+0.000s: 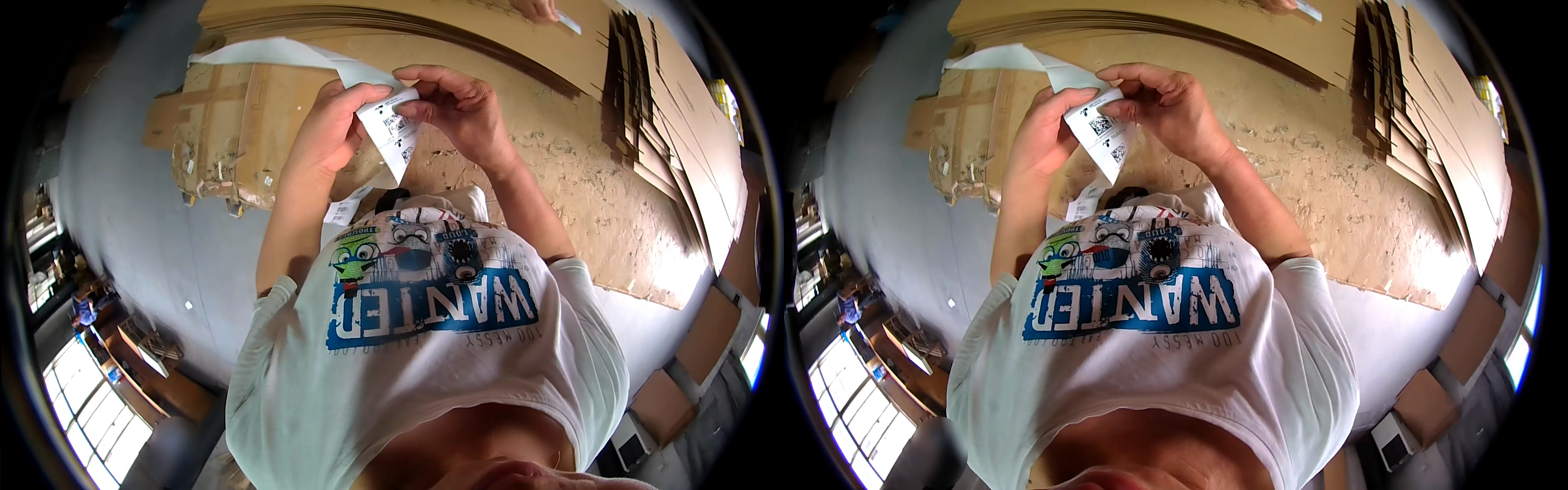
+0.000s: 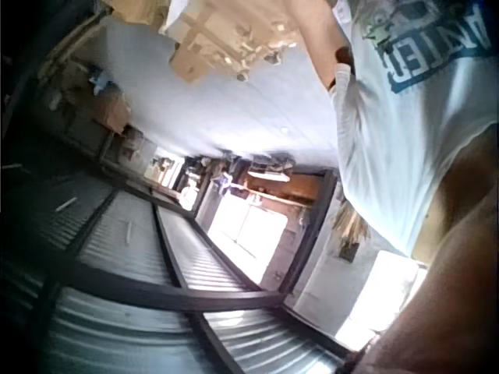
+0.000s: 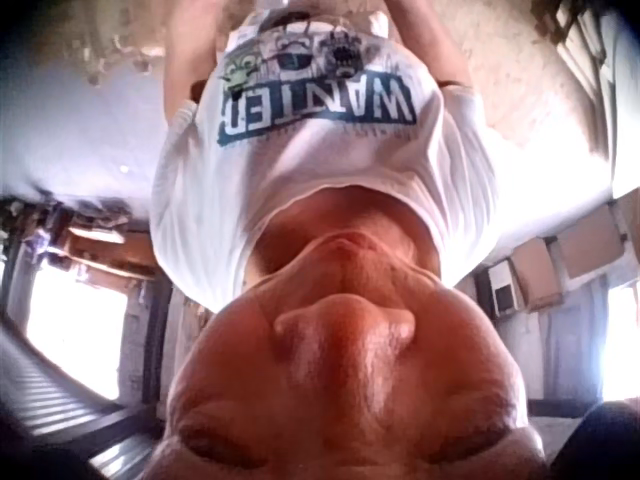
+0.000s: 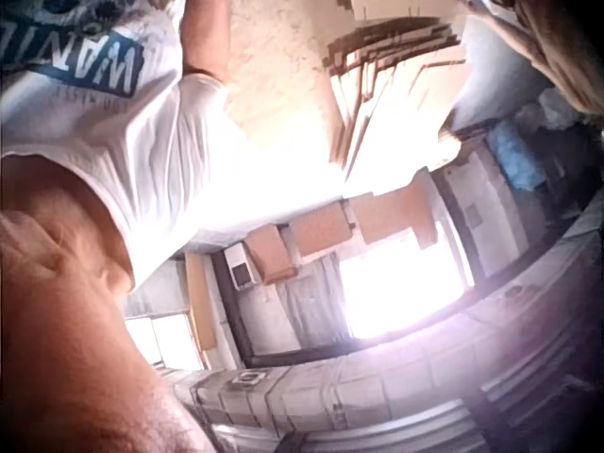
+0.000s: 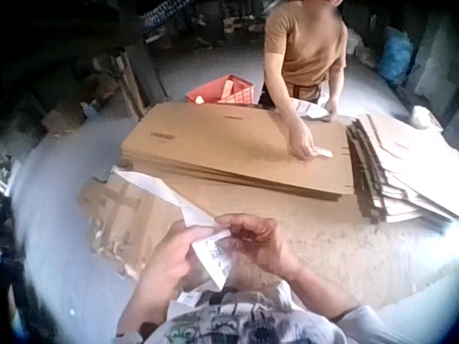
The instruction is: The person stands at a workbench and repeatedly applies shipping labels to a stack of flat cardboard boxes. They peel each label from a continuous roll and press it onto the top surface of a box, then move the box to a side pile.
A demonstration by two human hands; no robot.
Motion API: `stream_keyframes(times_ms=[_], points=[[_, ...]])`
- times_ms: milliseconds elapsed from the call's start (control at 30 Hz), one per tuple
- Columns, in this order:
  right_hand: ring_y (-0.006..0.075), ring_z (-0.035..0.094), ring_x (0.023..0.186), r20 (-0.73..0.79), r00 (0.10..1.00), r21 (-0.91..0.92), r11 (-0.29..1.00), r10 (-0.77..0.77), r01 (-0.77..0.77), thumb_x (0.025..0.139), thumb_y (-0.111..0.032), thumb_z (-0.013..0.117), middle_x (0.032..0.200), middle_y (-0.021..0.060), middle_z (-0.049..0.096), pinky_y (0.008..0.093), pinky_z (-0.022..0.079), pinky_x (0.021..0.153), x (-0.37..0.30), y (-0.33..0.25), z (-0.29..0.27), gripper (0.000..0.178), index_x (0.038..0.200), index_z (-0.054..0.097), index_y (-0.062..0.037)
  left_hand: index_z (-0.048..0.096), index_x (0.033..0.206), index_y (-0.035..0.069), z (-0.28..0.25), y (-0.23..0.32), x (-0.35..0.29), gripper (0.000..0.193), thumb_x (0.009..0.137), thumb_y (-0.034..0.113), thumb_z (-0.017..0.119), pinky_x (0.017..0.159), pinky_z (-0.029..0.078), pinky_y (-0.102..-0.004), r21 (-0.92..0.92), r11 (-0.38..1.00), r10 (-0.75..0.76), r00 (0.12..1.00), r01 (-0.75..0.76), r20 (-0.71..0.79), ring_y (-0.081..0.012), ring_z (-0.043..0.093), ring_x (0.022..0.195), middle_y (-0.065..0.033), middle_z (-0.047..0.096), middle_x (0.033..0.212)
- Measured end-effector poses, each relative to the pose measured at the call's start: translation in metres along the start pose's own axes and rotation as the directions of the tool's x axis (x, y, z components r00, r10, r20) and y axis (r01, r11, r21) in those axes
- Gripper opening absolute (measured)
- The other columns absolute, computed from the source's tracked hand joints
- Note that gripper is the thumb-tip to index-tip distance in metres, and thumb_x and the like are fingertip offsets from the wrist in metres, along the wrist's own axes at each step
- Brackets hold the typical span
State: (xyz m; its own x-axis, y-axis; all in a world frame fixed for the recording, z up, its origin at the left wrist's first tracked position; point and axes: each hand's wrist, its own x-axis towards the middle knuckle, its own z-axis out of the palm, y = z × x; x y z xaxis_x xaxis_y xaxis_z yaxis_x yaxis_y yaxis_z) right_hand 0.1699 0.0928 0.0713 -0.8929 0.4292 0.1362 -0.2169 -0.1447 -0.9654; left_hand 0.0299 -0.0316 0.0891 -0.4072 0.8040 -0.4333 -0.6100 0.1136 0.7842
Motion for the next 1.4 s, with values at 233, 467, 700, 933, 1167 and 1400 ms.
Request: stream_keyframes(times_ms=[233,467,700,933,1167,1400], points=[[0.0191,0.063,0.071,-0.111,0.934,-0.519,0.821,-0.34,0.237,0.074,0.001,0.069,0.08,0.0079,0.064,0.0273,0.052,0.063,-0.02,0.004,-0.009,0.017,0.089,0.069,-0.0059,0.059,0.092,-0.005,0.014,-0.015,0.015,0.016,0.079,0.005,0.059,0.067,0.051,-0.0316,-0.121,0.992,-0.037,0.999,0.033,-0.032,-0.0193,0.063,0.076,-0.0106,0.063,0.085],[0.0152,0.059,0.084,-0.448,0.864,-0.053,0.971,-0.232,0.233,0.079,0.003,0.065,0.096,0.0039,0.062,0.0295,0.05,0.077,-0.022,0.004,-0.044,0.013,0.09,0.067,-0.0046,0.059,0.097,-0.002,-0.002,-0.042,0.063,0.019,0.082,0.009,0.058,0.075,0.051,-0.0377,-0.115,0.991,-0.09,0.984,0.073,-0.155,-0.0237,0.063,0.086,-0.0114,0.065,0.092],[0.0066,0.051,0.065,-0.754,0.609,-0.577,0.689,-0.245,-0.438,0.08,-0.021,0.068,0.071,0.0008,0.059,0.0221,0.042,0.061,-0.005,-0.004,-0.241,0.023,0.09,0.065,-0.0003,0.058,0.095,-0.005,-0.037,-0.047,0.082,0.023,0.075,0.006,0.065,0.075,0.052,-0.0363,-0.183,0.973,-0.186,0.941,0.137,-0.284,-0.0244,0.062,0.083,-0.0114,0.061,0.091],[0.013,0.057,0.071,-0.738,0.671,-0.583,0.569,-0.071,-0.58,0.081,-0.038,0.065,0.079,0.0052,0.063,0.0298,0.045,0.067,0.023,0.026,-0.277,0.039,0.099,0.066,-0.0035,0.058,0.097,-0.004,-0.029,-0.063,0.089,0.025,0.076,0.006,0.064,0.078,0.049,-0.0322,-0.097,0.989,-0.136,0.944,0.112,-0.301,-0.0215,0.059,0.087,-0.0096,0.061,0.094],[0.0312,0.065,0.075,-0.788,0.607,-0.589,0.416,-0.104,-0.693,0.076,-0.03,0.063,0.075,0.0177,0.065,0.0396,0.051,0.069,0.038,0.02,-0.265,0.023,0.08,0.069,-0.0081,0.058,0.099,-0.004,-0.032,-0.062,0.097,0.026,0.076,0.005,0.064,0.079,0.049,-0.033,-0.11,0.985,-0.161,0.945,0.134,-0.286,-0.0214,0.059,0.089,-0.0098,0.06,0.096],[0.0305,0.065,0.081,-0.802,0.587,-0.582,0.37,-0.114,-0.724,0.075,-0.031,0.062,0.082,0.0164,0.067,0.0398,0.051,0.074,0.04,0.024,-0.264,0.023,0.083,0.069,-0.0107,0.058,0.1,-0.003,-0.036,-0.065,0.099,0.025,0.077,0.004,0.064,0.08,0.048,-0.0325,-0.131,0.98,-0.181,0.941,0.149,-0.287,-0.0208,0.059,0.089,-0.0093,0.06,0.096]])
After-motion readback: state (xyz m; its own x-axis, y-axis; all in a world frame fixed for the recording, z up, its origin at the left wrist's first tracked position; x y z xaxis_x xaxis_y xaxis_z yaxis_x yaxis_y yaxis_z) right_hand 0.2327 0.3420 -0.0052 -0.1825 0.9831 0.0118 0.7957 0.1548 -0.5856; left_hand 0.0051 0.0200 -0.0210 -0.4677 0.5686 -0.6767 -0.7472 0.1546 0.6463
